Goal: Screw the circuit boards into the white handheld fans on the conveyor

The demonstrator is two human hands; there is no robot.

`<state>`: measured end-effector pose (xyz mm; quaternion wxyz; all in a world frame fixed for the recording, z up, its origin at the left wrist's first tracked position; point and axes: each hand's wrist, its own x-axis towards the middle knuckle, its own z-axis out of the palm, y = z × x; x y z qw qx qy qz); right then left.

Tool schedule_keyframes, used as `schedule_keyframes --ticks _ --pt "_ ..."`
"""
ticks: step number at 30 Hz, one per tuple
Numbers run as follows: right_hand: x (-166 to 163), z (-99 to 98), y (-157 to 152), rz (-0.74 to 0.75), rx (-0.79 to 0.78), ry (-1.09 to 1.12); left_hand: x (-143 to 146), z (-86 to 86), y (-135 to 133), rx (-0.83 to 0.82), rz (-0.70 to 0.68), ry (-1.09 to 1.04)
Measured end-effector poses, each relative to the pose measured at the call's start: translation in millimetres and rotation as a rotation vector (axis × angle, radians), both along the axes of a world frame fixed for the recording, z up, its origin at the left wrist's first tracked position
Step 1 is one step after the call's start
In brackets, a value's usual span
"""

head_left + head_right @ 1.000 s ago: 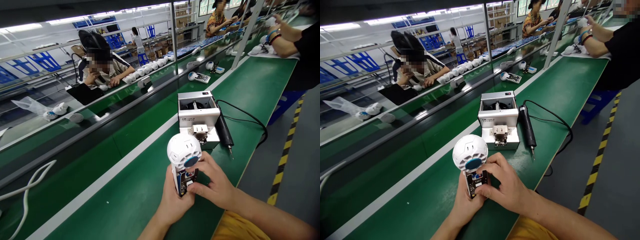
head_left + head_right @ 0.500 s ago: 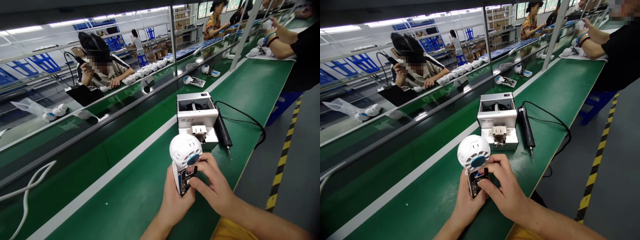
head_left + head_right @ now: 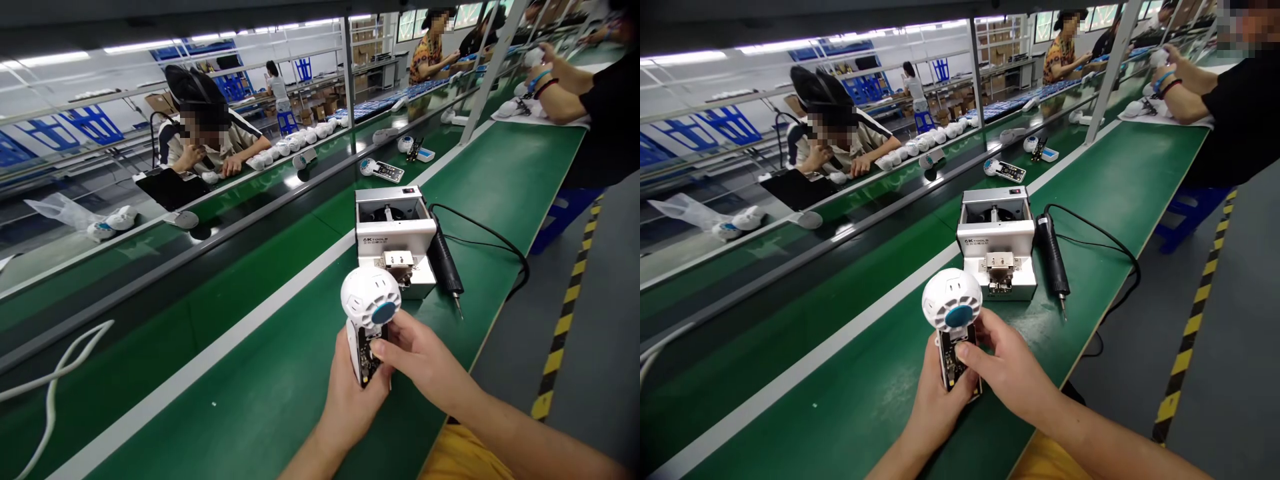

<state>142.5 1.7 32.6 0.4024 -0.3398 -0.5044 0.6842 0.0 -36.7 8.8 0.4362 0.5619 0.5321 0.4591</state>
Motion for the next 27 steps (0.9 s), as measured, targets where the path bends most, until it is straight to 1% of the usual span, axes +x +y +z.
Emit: schedule_keyframes --ticks 4,9,15,17,20,24,27 --pt "-0.3 1.6 5.8 0.031 -0.061 0.003 2.4 3.5 -0.8 -0.088 -0.046 -0.095" --pt "-4.0 -4.6 7.6 -0.027 -0.101 0.022 4.6 1.4 0.2 -0.194 -0.109 -0.259" --pt "-5.8 -16.3 13.3 -0.032 -0.160 0.061 8.1 -4.0 3.5 -0.288 -0.128 -0.467" --pt "-5.6 -20.2 14.8 -0.044 -0.185 0.066 10.1 -4.4 4.7 -0.317 -0.100 -0.527" --pt "-5.5 -23.2 15.4 -0.040 -0.203 0.075 10.5 -4.3 6.6 -0.360 -0.076 -0.524" --pt "-4.6 -23.5 14.7 -0.020 -0.188 0.072 6.8 -2.2 7.7 -0.385 -0.131 -0.477" --pt "-3.8 -24.0 13.4 -0.036 -0.153 0.056 5.8 1.2 6.7 -0.362 -0.086 -0.418"
